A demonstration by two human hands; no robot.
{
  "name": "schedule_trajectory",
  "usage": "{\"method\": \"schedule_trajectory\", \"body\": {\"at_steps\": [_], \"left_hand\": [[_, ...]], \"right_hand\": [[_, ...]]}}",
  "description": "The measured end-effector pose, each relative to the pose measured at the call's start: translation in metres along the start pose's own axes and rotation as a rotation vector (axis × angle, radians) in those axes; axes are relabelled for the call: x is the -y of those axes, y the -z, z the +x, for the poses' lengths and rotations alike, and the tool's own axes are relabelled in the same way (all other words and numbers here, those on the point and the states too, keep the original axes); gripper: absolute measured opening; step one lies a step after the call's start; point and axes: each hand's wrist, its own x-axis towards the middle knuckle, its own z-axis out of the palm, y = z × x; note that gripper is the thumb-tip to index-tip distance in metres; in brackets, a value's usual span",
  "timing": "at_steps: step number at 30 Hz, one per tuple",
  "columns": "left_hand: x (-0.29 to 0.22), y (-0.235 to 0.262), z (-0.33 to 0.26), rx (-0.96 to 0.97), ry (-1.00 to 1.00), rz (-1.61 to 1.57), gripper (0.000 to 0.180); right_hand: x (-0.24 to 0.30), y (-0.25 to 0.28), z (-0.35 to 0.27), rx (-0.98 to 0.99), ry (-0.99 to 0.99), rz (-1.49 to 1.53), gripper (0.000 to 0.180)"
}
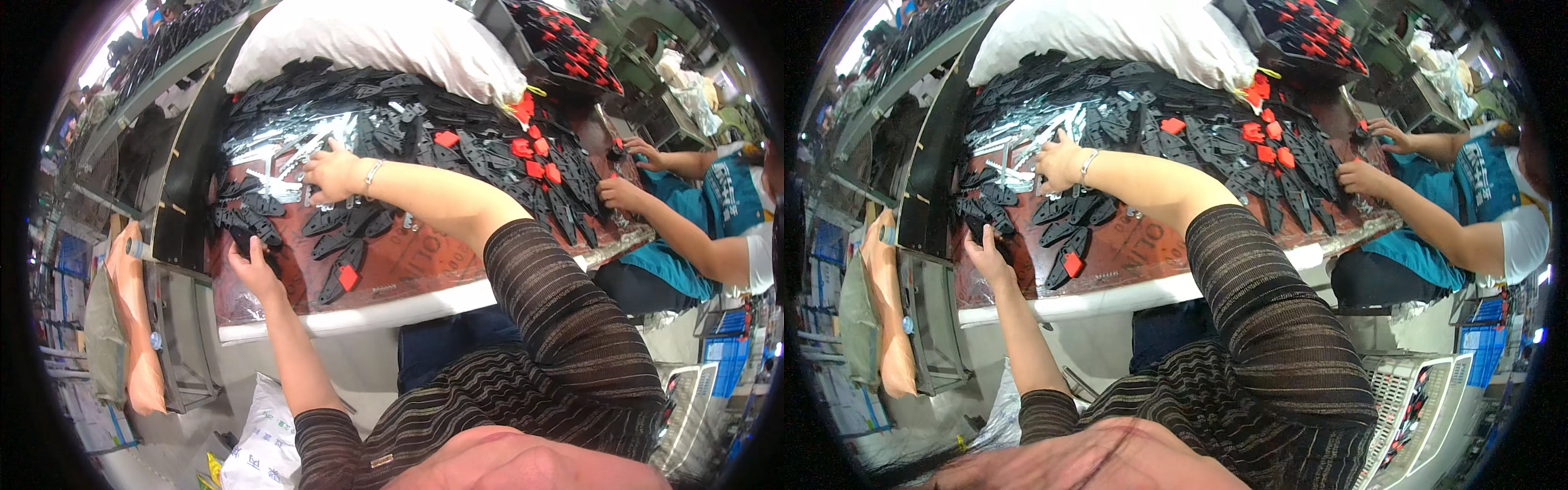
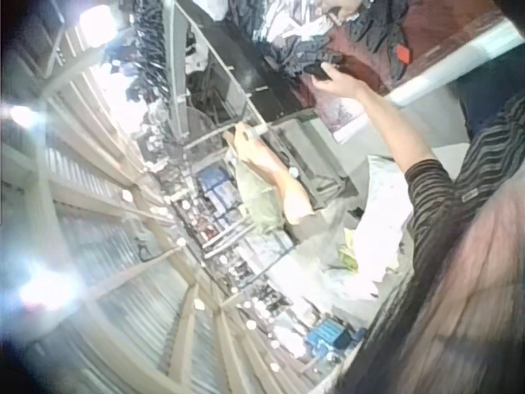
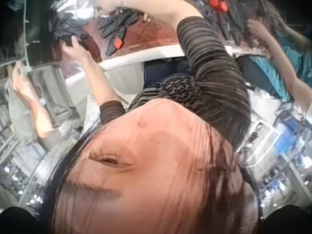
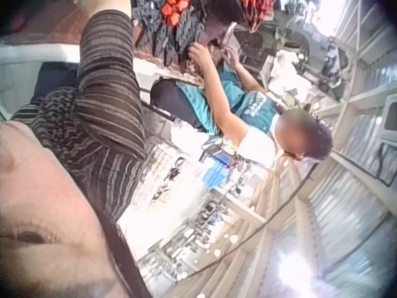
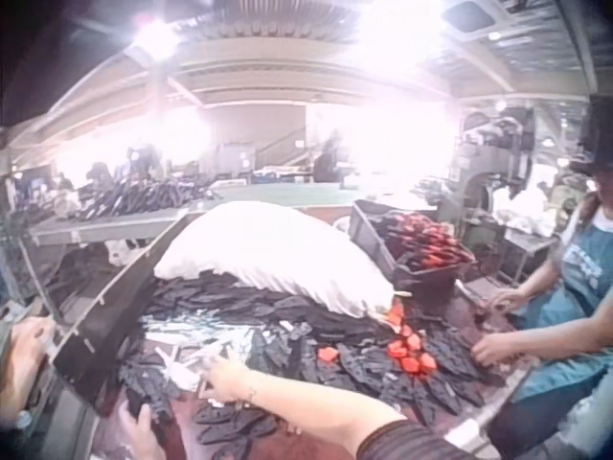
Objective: The person repeatedly picks black plastic clips and red plastic caps from a table, inserts a metal screw into each clip, and secures the red cap onto the screw. The assembled units are placed back on the table. The person also briefly moves a white sack and a bag of parts on the table.
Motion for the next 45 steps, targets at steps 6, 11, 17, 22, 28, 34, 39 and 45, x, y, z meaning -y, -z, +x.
{"method": "schedule_trajectory", "body": {"at_steps": [6,11,17,22,28,34,39,45], "left_hand": [[0.008,0.005,0.005,0.034,-0.054,-0.012,0.033],[0.007,0.015,0.009,-0.006,-0.069,-0.036,0.027],[-0.047,-0.026,-0.061,0.072,0.048,-0.324,0.021],[-0.057,-0.055,-0.152,0.371,0.102,-0.264,0.025],[-0.053,-0.1,-0.209,0.546,0.237,-0.267,0.024],[-0.026,-0.129,-0.22,0.668,0.103,-0.008,0.031],[-0.024,-0.132,-0.216,0.65,0.168,0.008,0.035],[-0.023,-0.128,-0.217,0.66,0.126,0.036,0.037]], "right_hand": [[0.007,0.01,-0.052,0.059,0.028,-0.049,0.056],[0.009,0.003,-0.098,-0.085,-0.031,-0.06,0.054],[0.008,-0.004,-0.173,-0.441,-0.122,0.069,0.043],[0.06,0.017,-0.271,-0.454,-0.161,0.267,0.046],[0.048,0.014,-0.333,-0.577,-0.523,0.495,0.071],[-0.087,0.046,-0.279,-0.848,-0.73,0.386,0.081],[-0.114,0.068,-0.259,-0.825,-0.753,0.434,0.079],[-0.131,0.039,-0.351,-0.626,-0.778,0.164,0.063]]}}
